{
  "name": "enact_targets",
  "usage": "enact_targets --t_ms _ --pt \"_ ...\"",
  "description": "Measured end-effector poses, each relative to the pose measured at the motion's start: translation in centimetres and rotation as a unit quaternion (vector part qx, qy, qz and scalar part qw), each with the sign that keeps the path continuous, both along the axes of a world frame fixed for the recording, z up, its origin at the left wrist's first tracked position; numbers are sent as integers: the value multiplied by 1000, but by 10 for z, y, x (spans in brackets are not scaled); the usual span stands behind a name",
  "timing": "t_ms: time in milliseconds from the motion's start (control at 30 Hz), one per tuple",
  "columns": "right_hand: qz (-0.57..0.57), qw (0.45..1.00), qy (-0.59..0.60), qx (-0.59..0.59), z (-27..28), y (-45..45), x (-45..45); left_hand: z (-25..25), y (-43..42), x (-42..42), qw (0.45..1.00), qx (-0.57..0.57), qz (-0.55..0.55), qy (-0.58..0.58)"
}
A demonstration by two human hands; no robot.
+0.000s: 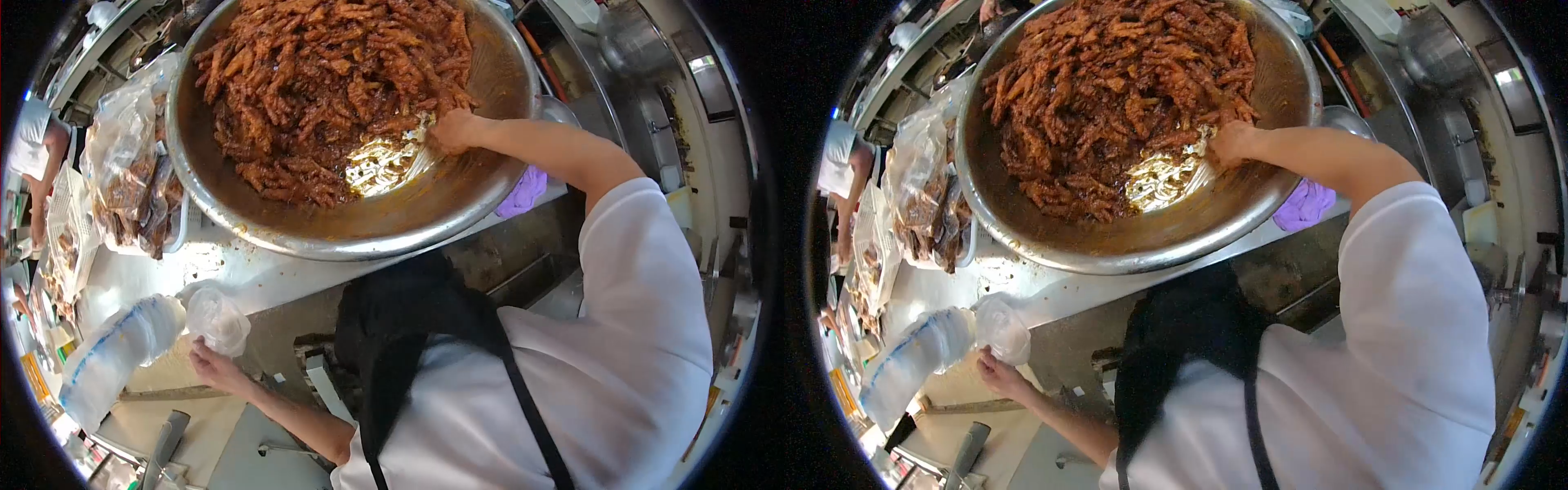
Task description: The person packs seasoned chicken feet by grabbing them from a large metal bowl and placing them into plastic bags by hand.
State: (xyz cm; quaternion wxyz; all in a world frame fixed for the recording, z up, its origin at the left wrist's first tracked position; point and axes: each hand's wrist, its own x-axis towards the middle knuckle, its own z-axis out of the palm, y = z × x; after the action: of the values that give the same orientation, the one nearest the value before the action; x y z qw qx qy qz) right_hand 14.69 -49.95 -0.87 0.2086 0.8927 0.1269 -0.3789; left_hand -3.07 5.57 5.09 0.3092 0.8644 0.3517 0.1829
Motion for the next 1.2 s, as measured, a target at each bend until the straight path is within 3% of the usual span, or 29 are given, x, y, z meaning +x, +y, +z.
enact_targets --t_ms 33,133,200,233,333,367,400,467,533,600,667,733,800,867,967,1067,1133,1167,1200 --pt "-15 999 23 24 12 13 -3 9 -14 2 999 8 20 33" --pt "-34 976 150 157 5 89 -18 -27 -20 13 995 37 -66 -69" --pt "-95 952 160 244 37 156 -20 -35 -30 25 983 69 -95 -140" --pt "-138 924 147 325 33 170 -18 -28 -33 30 988 53 -74 -121" --pt "-289 703 327 562 107 209 9 -8 -41 44 989 26 -39 -143" --pt "-331 701 221 592 115 223 8 -4 -40 47 987 31 -30 -154" --pt "-317 684 301 583 135 233 18 -2 -39 51 986 35 -24 -163" --pt "-316 635 343 616 156 269 13 8 -39 56 985 22 -17 -171" --pt "-306 621 384 611 167 322 -3 22 -46 59 985 -15 -16 -169" --pt "-298 551 506 593 110 380 7 31 -47 56 977 -43 -34 -207" --pt "-459 485 460 585 92 431 -1 38 -44 46 968 -65 -54 -238" --pt "-446 522 411 599 64 466 4 31 -22 42 975 -43 -66 -207" --pt "-423 504 351 666 73 474 -4 34 -3 51 972 29 -59 -227" --pt "-396 541 319 670 87 468 -2 56 -7 59 965 -13 -58 -255" --pt "-393 521 251 715 93 448 15 87 -10 101 957 33 -76 -277" --pt "-416 317 273 807 145 386 12 106 10 143 938 104 -88 -319" --pt "-364 316 210 851 168 326 9 146 10 165 938 96 -69 -327" --pt "-365 355 151 847 165 294 7 156 31 185 942 89 -60 -317" --pt "-366 394 87 839 164 261 8 178 28 199 928 193 -24 -317"
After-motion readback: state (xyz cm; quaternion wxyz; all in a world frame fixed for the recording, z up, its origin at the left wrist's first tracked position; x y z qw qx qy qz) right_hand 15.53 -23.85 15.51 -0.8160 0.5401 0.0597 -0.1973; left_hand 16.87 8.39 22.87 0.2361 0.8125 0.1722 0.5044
